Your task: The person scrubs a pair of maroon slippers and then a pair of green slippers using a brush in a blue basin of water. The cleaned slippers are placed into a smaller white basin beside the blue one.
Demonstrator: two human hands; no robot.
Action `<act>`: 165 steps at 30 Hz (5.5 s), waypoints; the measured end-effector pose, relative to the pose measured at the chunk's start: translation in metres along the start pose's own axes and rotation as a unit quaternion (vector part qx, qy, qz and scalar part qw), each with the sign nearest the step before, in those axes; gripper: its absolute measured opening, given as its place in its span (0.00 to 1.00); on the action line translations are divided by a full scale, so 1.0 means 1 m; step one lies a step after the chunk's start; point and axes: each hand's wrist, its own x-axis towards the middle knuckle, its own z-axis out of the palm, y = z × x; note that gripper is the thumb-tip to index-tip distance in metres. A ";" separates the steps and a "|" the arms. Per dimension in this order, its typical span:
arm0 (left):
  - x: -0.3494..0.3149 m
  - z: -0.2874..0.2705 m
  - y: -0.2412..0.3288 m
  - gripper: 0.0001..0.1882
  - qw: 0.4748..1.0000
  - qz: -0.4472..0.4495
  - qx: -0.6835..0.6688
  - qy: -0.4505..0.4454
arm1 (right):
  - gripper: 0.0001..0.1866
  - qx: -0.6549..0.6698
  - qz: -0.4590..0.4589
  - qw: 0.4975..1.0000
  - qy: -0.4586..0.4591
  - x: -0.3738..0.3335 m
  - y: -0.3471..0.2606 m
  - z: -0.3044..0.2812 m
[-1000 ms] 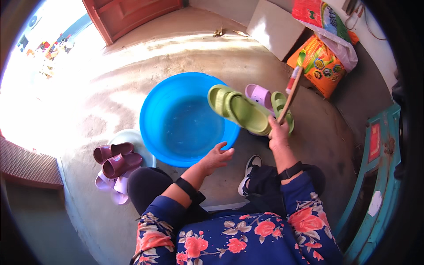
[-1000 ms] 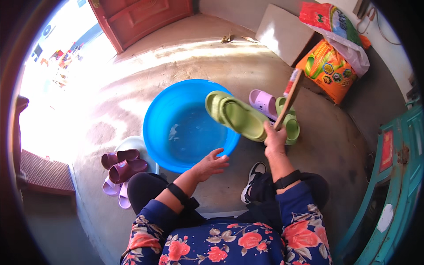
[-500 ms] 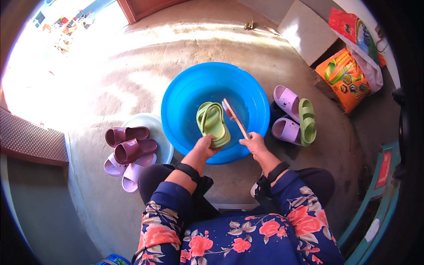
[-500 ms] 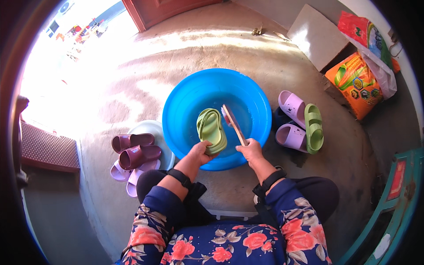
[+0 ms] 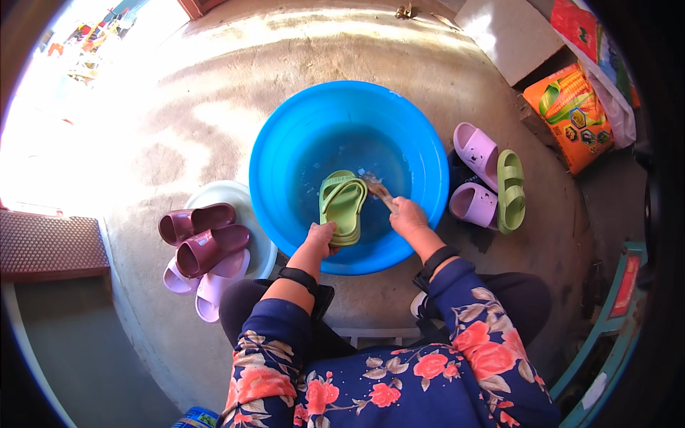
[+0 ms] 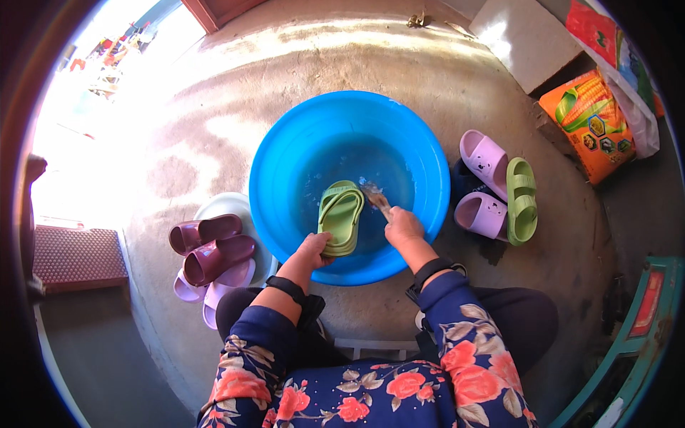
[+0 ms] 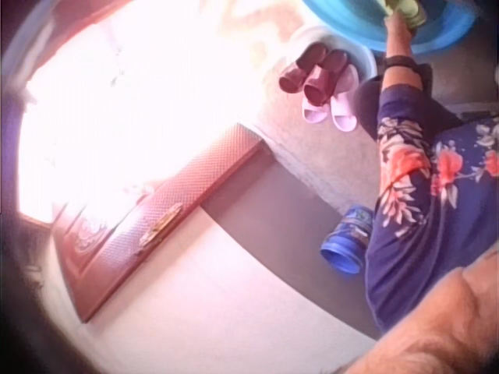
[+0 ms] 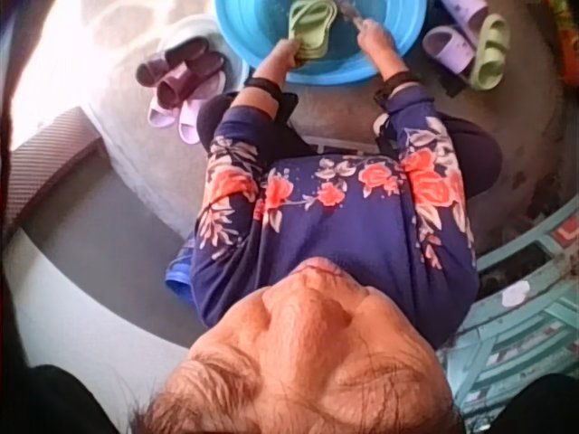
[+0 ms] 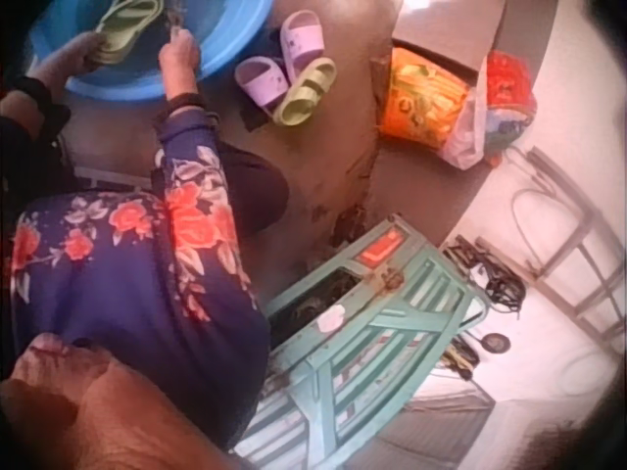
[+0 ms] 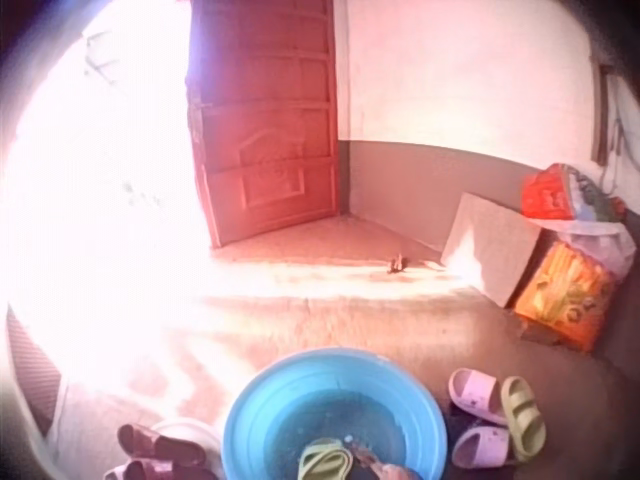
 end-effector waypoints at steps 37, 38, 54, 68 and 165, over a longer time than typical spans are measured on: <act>-0.030 0.043 -0.043 0.33 0.982 0.190 0.023 -0.006 | 0.18 0.253 0.148 0.948 -0.123 -0.071 -0.040 0.000; -0.025 0.042 -0.043 0.33 0.981 0.192 0.028 -0.001 | 0.17 0.258 0.187 0.933 -0.166 -0.076 -0.041 -0.003; -0.037 0.034 -0.036 0.24 0.981 0.162 -0.013 -0.106 | 0.18 0.160 -0.033 0.984 -0.074 -0.060 -0.020 0.028; -0.030 0.037 -0.035 0.22 0.986 0.150 0.041 -0.057 | 0.17 0.136 -0.007 0.985 -0.109 -0.055 -0.027 0.017; -0.031 0.028 -0.032 0.18 0.986 0.086 -0.056 -0.132 | 0.19 0.151 -0.075 0.973 -0.155 -0.081 -0.015 0.009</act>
